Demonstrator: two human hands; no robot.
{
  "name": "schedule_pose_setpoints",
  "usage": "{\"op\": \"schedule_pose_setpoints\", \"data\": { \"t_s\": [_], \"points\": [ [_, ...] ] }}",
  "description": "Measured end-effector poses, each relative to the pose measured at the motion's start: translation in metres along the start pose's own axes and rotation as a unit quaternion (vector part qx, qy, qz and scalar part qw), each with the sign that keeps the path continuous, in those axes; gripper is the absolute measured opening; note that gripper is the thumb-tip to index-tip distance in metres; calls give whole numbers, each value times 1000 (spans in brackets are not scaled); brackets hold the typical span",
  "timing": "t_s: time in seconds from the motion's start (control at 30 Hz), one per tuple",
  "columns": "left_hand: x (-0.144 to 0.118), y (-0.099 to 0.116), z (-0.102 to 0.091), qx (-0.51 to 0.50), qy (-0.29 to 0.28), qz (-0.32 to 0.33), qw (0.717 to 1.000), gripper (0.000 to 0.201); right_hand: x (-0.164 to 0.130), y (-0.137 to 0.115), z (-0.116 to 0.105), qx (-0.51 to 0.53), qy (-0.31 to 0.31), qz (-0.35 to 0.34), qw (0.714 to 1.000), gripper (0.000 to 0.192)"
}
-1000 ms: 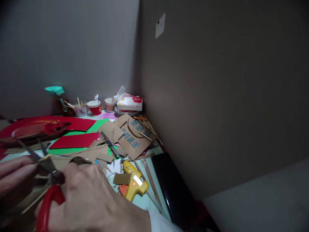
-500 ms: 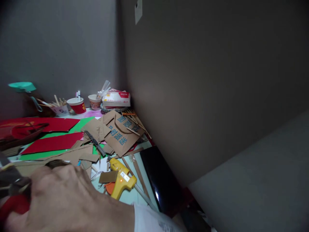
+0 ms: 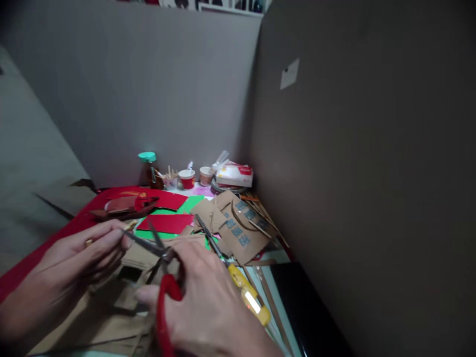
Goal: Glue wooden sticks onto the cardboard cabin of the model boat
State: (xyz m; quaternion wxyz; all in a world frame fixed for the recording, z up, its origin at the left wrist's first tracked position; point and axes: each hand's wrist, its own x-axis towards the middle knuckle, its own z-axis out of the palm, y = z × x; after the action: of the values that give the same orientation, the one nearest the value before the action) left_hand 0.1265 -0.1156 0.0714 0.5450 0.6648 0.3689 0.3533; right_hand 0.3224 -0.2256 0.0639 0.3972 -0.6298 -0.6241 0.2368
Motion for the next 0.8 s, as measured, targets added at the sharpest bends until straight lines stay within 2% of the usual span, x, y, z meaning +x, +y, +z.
{"op": "schedule_pose_setpoints", "data": {
  "t_s": [0.07,0.13,0.17,0.27,0.37,0.47,0.53,0.6,0.67,0.7,0.73,0.77,0.8],
  "points": [
    [1,7,-2,-25,0,-9,1000,35,6,8,-13,-80,2,43,996,24],
    [0,10,-5,-27,-13,-4,1000,37,16,24,-27,-256,31,79,963,24],
    [-2,10,-6,-25,-24,3,999,37,21,33,-33,-300,38,101,948,24],
    [-10,10,-12,-18,-63,23,998,37,33,64,-41,-381,42,145,912,31],
    [-17,13,-16,-5,-102,29,994,41,39,87,-38,-439,28,164,883,34],
    [-20,18,-15,32,-124,33,991,44,38,93,-35,-486,40,159,859,30],
    [-21,20,-11,83,-128,52,987,45,33,84,-34,-507,60,135,849,22],
    [-22,20,-7,147,-133,73,977,45,26,66,-29,-512,72,79,852,21],
    [-22,15,-3,196,-151,87,965,45,19,43,-17,-495,68,-31,866,33],
    [-22,10,-3,215,-166,93,958,45,15,32,-8,-478,60,-120,868,36],
    [-23,3,-4,228,-181,103,951,45,12,23,2,-435,60,-269,857,34],
    [-24,-6,-7,235,-194,115,945,44,9,15,13,-398,67,-368,837,27],
    [-27,-17,-11,244,-202,129,940,42,6,10,23,-368,106,-414,826,21]
  ]
}}
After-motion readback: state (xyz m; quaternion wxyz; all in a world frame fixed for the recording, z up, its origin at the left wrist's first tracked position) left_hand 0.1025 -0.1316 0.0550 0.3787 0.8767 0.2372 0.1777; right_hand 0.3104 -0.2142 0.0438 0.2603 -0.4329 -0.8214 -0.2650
